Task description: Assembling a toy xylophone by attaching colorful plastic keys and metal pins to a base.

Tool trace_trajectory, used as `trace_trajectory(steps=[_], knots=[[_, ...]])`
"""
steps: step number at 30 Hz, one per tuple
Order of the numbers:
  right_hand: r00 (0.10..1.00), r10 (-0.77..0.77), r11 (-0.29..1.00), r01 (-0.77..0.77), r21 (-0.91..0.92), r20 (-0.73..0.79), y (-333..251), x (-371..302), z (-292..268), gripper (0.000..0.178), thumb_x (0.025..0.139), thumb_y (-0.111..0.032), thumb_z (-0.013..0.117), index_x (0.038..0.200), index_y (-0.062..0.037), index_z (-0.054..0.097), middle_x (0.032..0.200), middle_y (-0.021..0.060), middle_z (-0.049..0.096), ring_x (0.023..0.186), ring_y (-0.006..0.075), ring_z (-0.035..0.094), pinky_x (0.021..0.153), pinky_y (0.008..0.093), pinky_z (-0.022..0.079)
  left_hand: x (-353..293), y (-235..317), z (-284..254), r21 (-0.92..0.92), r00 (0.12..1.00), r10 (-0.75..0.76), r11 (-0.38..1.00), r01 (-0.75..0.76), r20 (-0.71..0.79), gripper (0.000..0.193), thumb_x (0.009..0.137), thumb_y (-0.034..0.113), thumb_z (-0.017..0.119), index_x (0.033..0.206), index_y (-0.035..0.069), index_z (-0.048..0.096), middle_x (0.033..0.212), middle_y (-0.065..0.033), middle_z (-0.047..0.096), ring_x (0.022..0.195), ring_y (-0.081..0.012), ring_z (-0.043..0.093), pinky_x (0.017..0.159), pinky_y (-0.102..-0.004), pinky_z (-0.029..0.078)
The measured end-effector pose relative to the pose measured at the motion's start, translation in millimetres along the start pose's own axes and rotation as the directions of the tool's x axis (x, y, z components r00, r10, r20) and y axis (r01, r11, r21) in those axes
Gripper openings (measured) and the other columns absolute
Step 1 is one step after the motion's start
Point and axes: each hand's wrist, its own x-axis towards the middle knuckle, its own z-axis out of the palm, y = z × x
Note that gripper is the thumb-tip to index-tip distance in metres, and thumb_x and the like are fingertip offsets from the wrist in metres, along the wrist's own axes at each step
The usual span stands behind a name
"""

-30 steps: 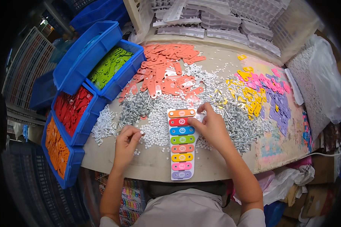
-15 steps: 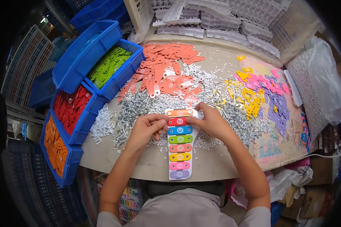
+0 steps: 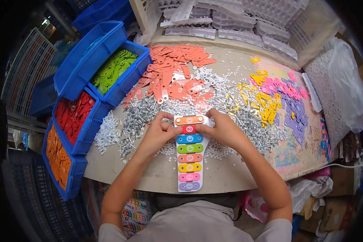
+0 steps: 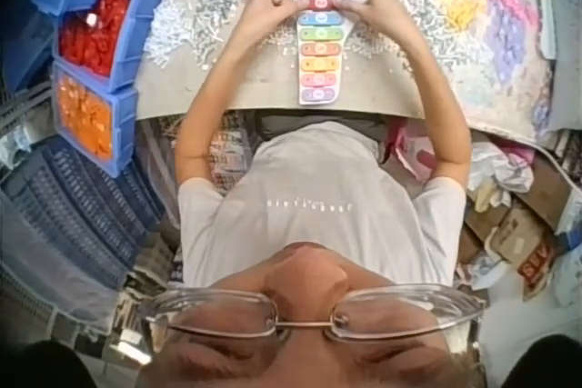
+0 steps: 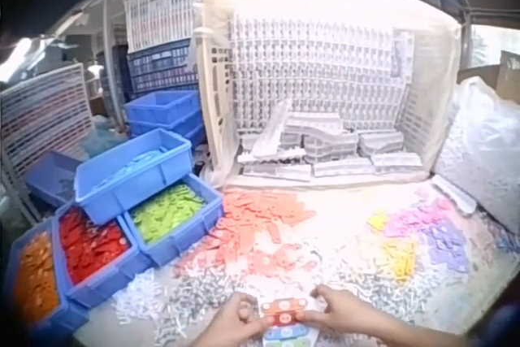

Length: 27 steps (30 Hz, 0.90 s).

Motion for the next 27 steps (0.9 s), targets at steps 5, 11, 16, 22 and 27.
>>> trace_trajectory(steps=[5, 11, 16, 22, 27], knots=[[0.938, 0.257, 0.964, -0.265, 0.005, 0.231, -16, 7, -15, 0.074, 0.081, -0.051, 0.078, 0.121, 0.0084, 0.059, 0.096, 0.023, 0.07, 0.085, 0.0276, 0.07, 0.075, 0.038, 0.055, 20, -4, -5, 0.194, 0.989, -0.139, 0.973, 0.127, 0.049, 0.036, 0.088, 0.022, 0.077, 0.105, -0.001, 0.055, 0.08, -0.0042, 0.065, 0.069, -0.0066, 0.055, 0.06, -0.022, 0.041], [0.966, 0.129, 0.989, -0.108, -0.105, 0.223, 2, 15, -13, 0.067, 0.082, -0.051, 0.077, 0.115, 0.005, 0.062, 0.094, 0.0201, 0.07, 0.082, 0.026, 0.069, 0.071, 0.038, 0.054, 28, -6, -3, 0.263, 0.989, -0.143, 0.956, 0.128, 0.04, 0.028, 0.086, 0.015, 0.077, 0.089, 0.006, 0.05, 0.071, 0.0026, 0.054, 0.061, -0.0034, 0.046, 0.049, -0.0214, 0.032], [0.985, 0.04, 0.994, -0.022, -0.109, 0.166, 9, 16, -5, 0.047, 0.088, -0.034, 0.076, 0.111, 0.0038, 0.061, 0.078, 0.0098, 0.065, 0.065, 0.0132, 0.063, 0.055, 0.0301, 0.05, 28, -12, -6, 0.234, 0.994, -0.109, 0.967, 0.102, 0.017, 0.028, 0.086, 0.014, 0.076, 0.089, 0.005, 0.05, 0.069, 0.0027, 0.055, 0.061, -0.0032, 0.048, 0.05, -0.0208, 0.033], [0.992, 0.057, 0.998, -0.06, -0.022, -0.11, -6, -21, 0, 0.035, 0.093, -0.028, 0.07, 0.114, -0.0019, 0.06, 0.069, 0.0092, 0.06, 0.061, 0.011, 0.057, 0.053, 0.0296, 0.043, 8, 17, -13, 0.489, 0.993, 0.003, 0.87, 0.056, -0.118, 0.026, 0.091, 0.019, 0.071, 0.107, 0.002, 0.06, 0.072, -0.0022, 0.062, 0.063, -0.0082, 0.055, 0.054, -0.0272, 0.042], [0.75, 0.038, 0.999, -0.05, 0.001, -0.66, 27, -88, -34, 0.016, 0.098, -0.016, 0.062, 0.103, -0.0013, 0.062, 0.064, 0.002, 0.052, 0.058, 0.0073, 0.043, 0.053, 0.0271, 0.035, -12, 32, -104, 0.974, 0.681, 0.722, 0.219, -0.059, -0.122, 0.017, 0.094, 0.015, 0.061, 0.104, 0.004, 0.07, 0.087, -0.0152, 0.065, 0.083, -0.0355, 0.065, 0.073, -0.0435, 0.051]])
